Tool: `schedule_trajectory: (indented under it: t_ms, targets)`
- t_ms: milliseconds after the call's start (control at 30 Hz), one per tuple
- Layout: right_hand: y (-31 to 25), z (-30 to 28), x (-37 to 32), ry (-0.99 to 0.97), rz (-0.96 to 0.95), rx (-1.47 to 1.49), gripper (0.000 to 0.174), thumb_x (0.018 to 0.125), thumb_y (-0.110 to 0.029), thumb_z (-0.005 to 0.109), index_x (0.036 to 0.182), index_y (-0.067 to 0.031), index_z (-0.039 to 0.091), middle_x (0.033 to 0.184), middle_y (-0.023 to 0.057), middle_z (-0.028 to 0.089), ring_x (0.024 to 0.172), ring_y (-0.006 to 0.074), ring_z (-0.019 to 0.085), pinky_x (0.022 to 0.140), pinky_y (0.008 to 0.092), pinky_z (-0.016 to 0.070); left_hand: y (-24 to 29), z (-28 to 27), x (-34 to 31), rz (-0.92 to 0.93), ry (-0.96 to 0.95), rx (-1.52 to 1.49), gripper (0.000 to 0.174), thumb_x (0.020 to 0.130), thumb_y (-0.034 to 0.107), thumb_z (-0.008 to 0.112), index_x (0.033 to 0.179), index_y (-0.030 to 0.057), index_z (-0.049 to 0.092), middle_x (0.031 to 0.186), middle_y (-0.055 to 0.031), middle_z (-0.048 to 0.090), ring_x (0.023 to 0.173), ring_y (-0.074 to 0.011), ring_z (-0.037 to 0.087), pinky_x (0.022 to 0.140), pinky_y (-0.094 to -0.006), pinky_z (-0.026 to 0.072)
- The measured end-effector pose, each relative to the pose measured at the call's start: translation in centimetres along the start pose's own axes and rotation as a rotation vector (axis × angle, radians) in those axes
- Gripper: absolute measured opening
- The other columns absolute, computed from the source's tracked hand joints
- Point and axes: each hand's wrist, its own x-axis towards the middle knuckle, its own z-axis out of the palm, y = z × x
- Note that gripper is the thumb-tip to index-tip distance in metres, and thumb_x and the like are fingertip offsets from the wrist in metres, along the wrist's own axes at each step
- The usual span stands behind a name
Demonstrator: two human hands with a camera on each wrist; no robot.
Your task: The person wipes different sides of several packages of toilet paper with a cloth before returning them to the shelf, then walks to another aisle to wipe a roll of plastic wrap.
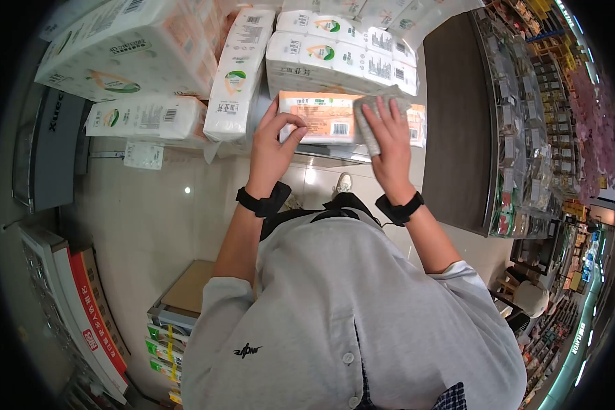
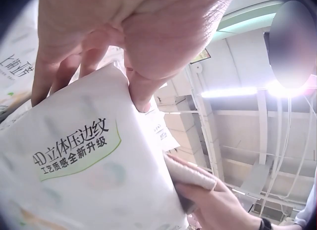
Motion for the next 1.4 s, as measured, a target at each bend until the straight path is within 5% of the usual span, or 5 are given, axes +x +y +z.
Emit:
schedule_trajectory:
  t_ms: [200, 367, 400, 633, 1400]
  targets:
    - [-6.8, 3.1, 3.1, -0.125, -0.231, 0.157, 0.078, 0.068, 0.006, 0.066, 0.140, -0.0198, 0.054, 0.150, 0.0064, 0.047, 0.140, 0.0303, 0.042, 0.113, 0.0496, 0.0339, -3.6, -0.5, 0.7, 0.036, -0.009, -0.013, 0.019, 0.080, 0.002, 0.074, 0.095, 0.0025, 0.061, 0.138, -0.0267, 0.054, 0.124, -0.0293, 0.058, 0.094, -0.0340, 0.0459]
    - [-1.0, 0.6, 2.7, -0.091, -0.231, 0.025, 0.063, 0.077, 0.004, 0.065, 0.134, -0.0199, 0.061, 0.146, 0.0048, 0.052, 0.138, 0.0303, 0.045, 0.110, 0.0501, 0.0378, -2.4, 0.2, 1.0, -0.051, -0.003, -0.188, 0.032, 0.086, 0.010, 0.073, 0.110, 0.0025, 0.052, 0.094, -0.0066, 0.061, 0.068, -0.0126, 0.047, 0.063, -0.0278, 0.0421]
    - [0.6, -0.3, 2.3, -0.061, -0.199, -0.023, 0.063, 0.075, 0.005, 0.065, 0.133, -0.0202, 0.062, 0.146, 0.0043, 0.053, 0.137, 0.0294, 0.046, 0.110, 0.0493, 0.0380, -1.9, -0.2, 1.3, -0.118, -0.145, 0.028, 0.038, 0.094, 0.007, 0.065, 0.125, 0.0034, 0.042, 0.116, -0.0071, 0.060, 0.105, -0.0100, 0.058, 0.076, -0.0224, 0.0462]
    - [7.5, -3.3, -1.0, 0.018, 0.099, -0.061, 0.069, 0.072, 0.017, 0.056, 0.131, -0.0190, 0.064, 0.143, 0.0066, 0.055, 0.136, 0.0312, 0.047, 0.107, 0.0409, 0.0434, -1.2, 0.5, 2.7, -0.111, -0.192, -0.232, 0.040, 0.097, 0.004, 0.060, 0.132, 0.0033, 0.042, 0.131, -0.0132, 0.057, 0.122, -0.0162, 0.054, 0.096, -0.0267, 0.0467]
    - [8.2, -2.6, -0.3, -0.125, -0.371, 0.184, 0.058, 0.069, 0.002, 0.069, 0.122, -0.0214, 0.067, 0.145, -0.0046, 0.052, 0.139, 0.0215, 0.043, 0.113, 0.0472, 0.0343, 1.7, 2.8, 2.7, -0.118, -0.109, 0.097, 0.083, 0.078, -0.004, 0.075, 0.149, 0.0137, 0.037, 0.137, -0.0101, 0.055, 0.120, -0.0203, 0.057, 0.083, -0.0294, 0.0537]
